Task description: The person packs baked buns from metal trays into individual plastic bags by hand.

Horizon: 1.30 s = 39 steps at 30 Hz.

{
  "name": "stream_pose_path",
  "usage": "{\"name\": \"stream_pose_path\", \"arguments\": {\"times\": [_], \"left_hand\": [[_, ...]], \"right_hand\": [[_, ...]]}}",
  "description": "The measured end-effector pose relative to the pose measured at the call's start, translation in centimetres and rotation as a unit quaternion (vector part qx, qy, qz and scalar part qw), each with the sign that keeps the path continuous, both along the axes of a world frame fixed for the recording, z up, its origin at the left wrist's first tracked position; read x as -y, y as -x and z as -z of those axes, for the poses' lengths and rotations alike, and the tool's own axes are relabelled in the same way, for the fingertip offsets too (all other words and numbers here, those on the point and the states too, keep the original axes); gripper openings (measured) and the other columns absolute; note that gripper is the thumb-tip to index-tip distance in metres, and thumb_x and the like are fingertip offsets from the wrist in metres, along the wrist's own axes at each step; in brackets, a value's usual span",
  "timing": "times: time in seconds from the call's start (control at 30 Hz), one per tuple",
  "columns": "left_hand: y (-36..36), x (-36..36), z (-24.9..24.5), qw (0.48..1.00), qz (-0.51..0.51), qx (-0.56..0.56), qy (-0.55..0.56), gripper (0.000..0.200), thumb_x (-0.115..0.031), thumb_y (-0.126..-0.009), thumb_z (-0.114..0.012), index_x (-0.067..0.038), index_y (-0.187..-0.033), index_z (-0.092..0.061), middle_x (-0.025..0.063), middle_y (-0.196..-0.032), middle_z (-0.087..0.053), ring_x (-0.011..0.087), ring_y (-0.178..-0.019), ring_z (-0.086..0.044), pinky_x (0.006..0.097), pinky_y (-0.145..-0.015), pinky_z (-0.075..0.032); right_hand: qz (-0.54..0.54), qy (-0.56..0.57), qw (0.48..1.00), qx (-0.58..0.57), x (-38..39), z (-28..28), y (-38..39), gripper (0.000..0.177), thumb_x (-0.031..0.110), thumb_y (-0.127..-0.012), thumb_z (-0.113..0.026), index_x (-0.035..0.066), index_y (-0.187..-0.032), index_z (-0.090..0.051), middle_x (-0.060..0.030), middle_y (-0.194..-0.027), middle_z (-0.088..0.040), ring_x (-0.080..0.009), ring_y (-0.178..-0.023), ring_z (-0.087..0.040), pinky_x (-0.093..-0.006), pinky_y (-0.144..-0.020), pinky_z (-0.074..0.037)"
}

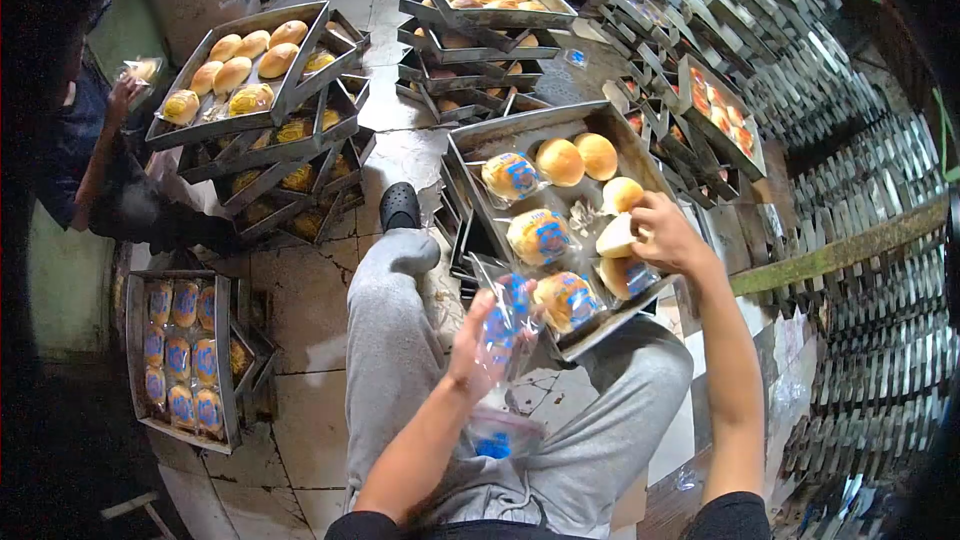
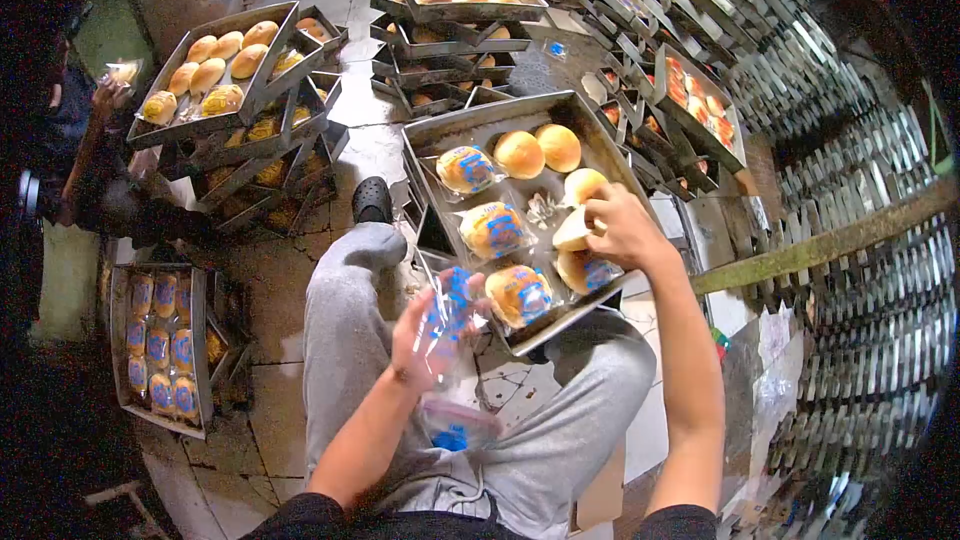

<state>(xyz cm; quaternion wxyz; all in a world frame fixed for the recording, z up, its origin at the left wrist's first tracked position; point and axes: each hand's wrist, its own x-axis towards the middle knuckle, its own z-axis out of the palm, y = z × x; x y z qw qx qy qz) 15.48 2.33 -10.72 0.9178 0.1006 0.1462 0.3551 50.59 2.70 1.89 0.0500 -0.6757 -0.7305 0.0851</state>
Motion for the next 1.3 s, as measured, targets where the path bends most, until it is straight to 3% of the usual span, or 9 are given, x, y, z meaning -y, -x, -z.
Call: {"name": "stream_pose_path", "arguments": {"times": [0.1, 0.23, 0.43, 0.53, 0.63, 0.83, 1.07, 1.23, 1.3], "left_hand": [[1.2, -0.7, -1.8, 0.999, -0.037, -0.015, 0.004, 0.046, -0.044, -0.109, -0.047, -0.013, -0.143, -0.054, 0.0166, -0.145, -0.061, 0.0358, -0.123, -0.066, 0.0438, -0.09, -0.058], [2.4, -1.6, -2.7, 0.987, -0.131, -0.09, 0.005, 0.044, -0.047, -0.109, -0.045, -0.016, -0.138, -0.057, 0.0123, -0.135, -0.066, 0.0333, -0.114, -0.07, 0.0503, -0.091, -0.058], [4.3, -1.5, -3.8, 0.973, -0.197, -0.118, -0.016, 0.042, -0.046, -0.108, -0.049, -0.016, -0.136, -0.057, 0.0116, -0.13, -0.068, 0.0352, -0.118, -0.067, 0.0587, -0.093, -0.057], [5.6, -1.0, -4.0, 0.979, -0.192, -0.064, -0.005, 0.045, -0.046, -0.108, -0.05, -0.015, -0.139, -0.055, 0.0154, -0.132, -0.066, 0.0398, -0.122, -0.065, 0.0618, -0.096, -0.057], [5.7, 0.3, -5.3, 0.978, -0.209, -0.004, 0.005, 0.055, -0.053, -0.107, -0.047, -0.013, -0.144, -0.052, 0.0196, -0.132, -0.066, 0.0456, -0.12, -0.065, 0.0607, -0.096, -0.058], [2.4, 5.0, -3.7, 0.981, -0.17, -0.027, 0.089, 0.064, -0.058, -0.109, -0.043, -0.007, -0.148, -0.05, 0.0147, -0.128, -0.068, 0.0298, -0.11, -0.07, 0.0443, -0.095, -0.059], [4.1, 2.3, -2.1, 0.992, -0.107, -0.063, -0.017, 0.064, -0.05, -0.107, -0.05, -0.001, -0.15, -0.047, 0.019, -0.138, -0.065, 0.0343, -0.122, -0.067, 0.0537, -0.101, -0.057], [8.7, -1.2, -4.9, 0.998, -0.065, 0.01, 0.007, 0.057, -0.048, -0.107, -0.047, -0.005, -0.144, -0.053, 0.0167, -0.132, -0.069, 0.0306, -0.115, -0.072, 0.0486, -0.093, -0.062], [10.2, -1.3, -5.5, 0.994, -0.1, -0.023, -0.019, 0.059, -0.052, -0.108, -0.044, -0.005, -0.142, -0.054, 0.0155, -0.13, -0.07, 0.031, -0.115, -0.071, 0.0552, -0.094, -0.06]], "right_hand": [[0.159, -0.087, 0.904, -0.387, 8.1, -1.4, 0.9, 0.039, 0.03, -0.087, -0.073, 0.002, -0.114, -0.066, -0.0148, -0.127, -0.067, -0.0317, -0.12, -0.065, -0.0446, -0.107, -0.052], [0.233, -0.224, 0.493, -0.808, 18.1, 1.7, 8.6, 0.074, 0.031, -0.093, -0.072, 0.0, -0.154, -0.042, -0.0198, -0.145, -0.059, -0.04, -0.132, -0.06, -0.0592, -0.109, -0.052], [0.071, 0.045, 0.383, -0.92, 19.2, 5.1, 26.5, 0.076, 0.006, -0.083, -0.081, 0.004, -0.151, -0.047, -0.015, -0.142, -0.062, -0.0331, -0.128, -0.064, -0.0486, -0.105, -0.056], [0.103, -0.124, 0.79, -0.592, 16.0, 0.9, 29.5, 0.063, 0.0, -0.083, -0.083, 0.0, -0.14, -0.059, -0.014, -0.13, -0.071, -0.0323, -0.123, -0.068, -0.0412, -0.105, -0.054], [0.0, -0.262, 0.916, -0.303, 15.0, 1.2, 31.4, 0.056, -0.005, -0.085, -0.077, -0.002, -0.138, -0.062, -0.024, -0.135, -0.066, -0.0426, -0.126, -0.064, -0.0474, -0.107, -0.052], [0.062, -0.207, 0.945, -0.247, 12.0, 3.3, 32.3, 0.044, -0.002, -0.097, -0.063, -0.004, -0.14, -0.062, -0.0282, -0.151, -0.053, -0.046, -0.146, -0.047, -0.0527, -0.119, -0.041], [0.119, -0.036, 0.876, -0.466, 12.7, 2.2, 33.0, 0.007, 0.004, -0.097, -0.066, -0.002, -0.1, -0.068, -0.0094, -0.089, -0.065, -0.0229, -0.077, -0.062, -0.0338, -0.071, -0.051], [-0.276, 0.233, 0.411, -0.837, 14.5, 0.6, 30.3, 0.02, 0.006, -0.094, -0.065, -0.007, -0.079, -0.064, -0.0102, -0.071, -0.064, -0.0246, -0.065, -0.064, -0.036, -0.065, -0.051], [-0.05, 0.04, 0.679, -0.731, 13.7, 0.5, 31.1, 0.006, 0.002, -0.091, -0.07, -0.004, -0.09, -0.07, -0.0104, -0.085, -0.067, -0.0226, -0.078, -0.067, -0.0349, -0.07, -0.055]]}}
